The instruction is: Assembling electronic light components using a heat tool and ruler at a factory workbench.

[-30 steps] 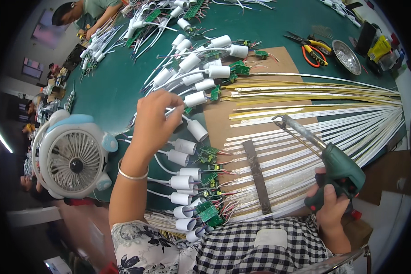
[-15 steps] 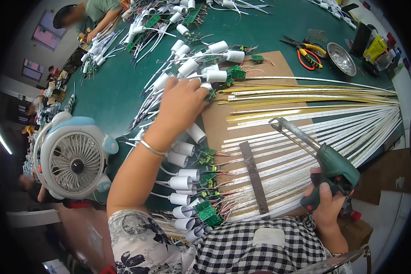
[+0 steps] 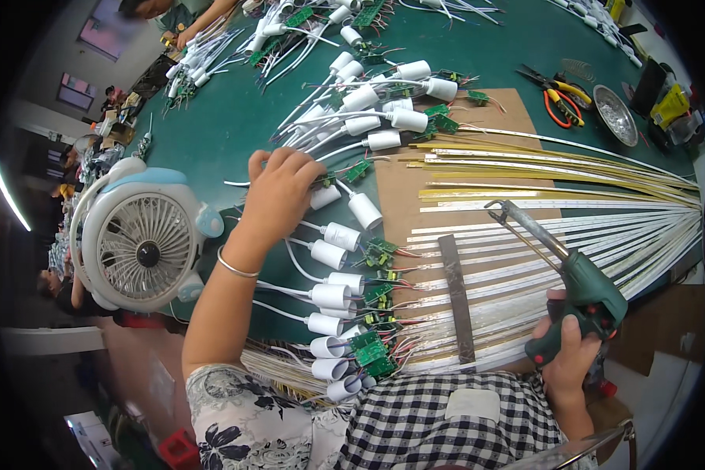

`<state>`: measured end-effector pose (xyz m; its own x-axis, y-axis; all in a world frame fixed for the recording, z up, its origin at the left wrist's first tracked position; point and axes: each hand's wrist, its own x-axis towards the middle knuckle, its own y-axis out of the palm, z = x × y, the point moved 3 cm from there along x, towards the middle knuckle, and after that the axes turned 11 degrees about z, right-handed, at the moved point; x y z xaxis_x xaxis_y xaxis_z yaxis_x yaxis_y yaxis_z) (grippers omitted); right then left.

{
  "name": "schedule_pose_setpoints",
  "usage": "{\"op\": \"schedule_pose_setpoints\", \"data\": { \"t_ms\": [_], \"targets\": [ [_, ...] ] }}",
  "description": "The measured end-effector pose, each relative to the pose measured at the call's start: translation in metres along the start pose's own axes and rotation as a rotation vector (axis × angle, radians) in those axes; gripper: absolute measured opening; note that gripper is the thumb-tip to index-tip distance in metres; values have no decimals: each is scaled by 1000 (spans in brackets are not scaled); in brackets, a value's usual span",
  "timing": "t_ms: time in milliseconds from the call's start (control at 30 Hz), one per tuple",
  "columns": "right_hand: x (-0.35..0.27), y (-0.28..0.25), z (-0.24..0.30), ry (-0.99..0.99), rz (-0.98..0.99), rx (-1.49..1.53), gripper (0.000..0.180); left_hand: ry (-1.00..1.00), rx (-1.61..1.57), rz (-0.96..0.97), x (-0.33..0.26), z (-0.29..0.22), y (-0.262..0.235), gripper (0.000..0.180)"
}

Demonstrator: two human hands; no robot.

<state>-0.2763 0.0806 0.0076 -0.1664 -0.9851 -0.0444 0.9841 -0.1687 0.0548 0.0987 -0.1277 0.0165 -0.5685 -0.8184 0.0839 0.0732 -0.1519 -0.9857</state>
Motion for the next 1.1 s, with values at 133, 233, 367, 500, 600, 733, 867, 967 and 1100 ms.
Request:
{"op": "schedule_pose_setpoints", "data": {
  "t_ms": [133,233,367,500,600,733,867,967,1100],
  "targets": [
    [1,-2,-1,11,-22,6,49,-73,-155,16,5,-8,-6,29],
    [0,-2,-3,29,12,-8,49,-134,-241,31,18,-18,-13,27],
    [0,1,-4,32,25,4,49,-243,-227,70,38,-21,6,23],
    [1,2,-3,35,-1,14,49,-259,-221,36,44,-23,16,19],
    [2,3,-4,49,3,9,49,-280,-177,30,43,-24,15,14],
    [3,8,-5,39,44,-19,50,-262,-73,-27,38,-26,16,13],
    [2,9,-5,39,33,-26,50,-231,-445,-106,32,-28,10,13],
    [3,10,-4,66,25,-16,51,-179,-777,158,21,-39,7,13],
    [2,9,-6,121,36,24,50,-47,-741,271,10,-68,-7,8]
  ]
}}
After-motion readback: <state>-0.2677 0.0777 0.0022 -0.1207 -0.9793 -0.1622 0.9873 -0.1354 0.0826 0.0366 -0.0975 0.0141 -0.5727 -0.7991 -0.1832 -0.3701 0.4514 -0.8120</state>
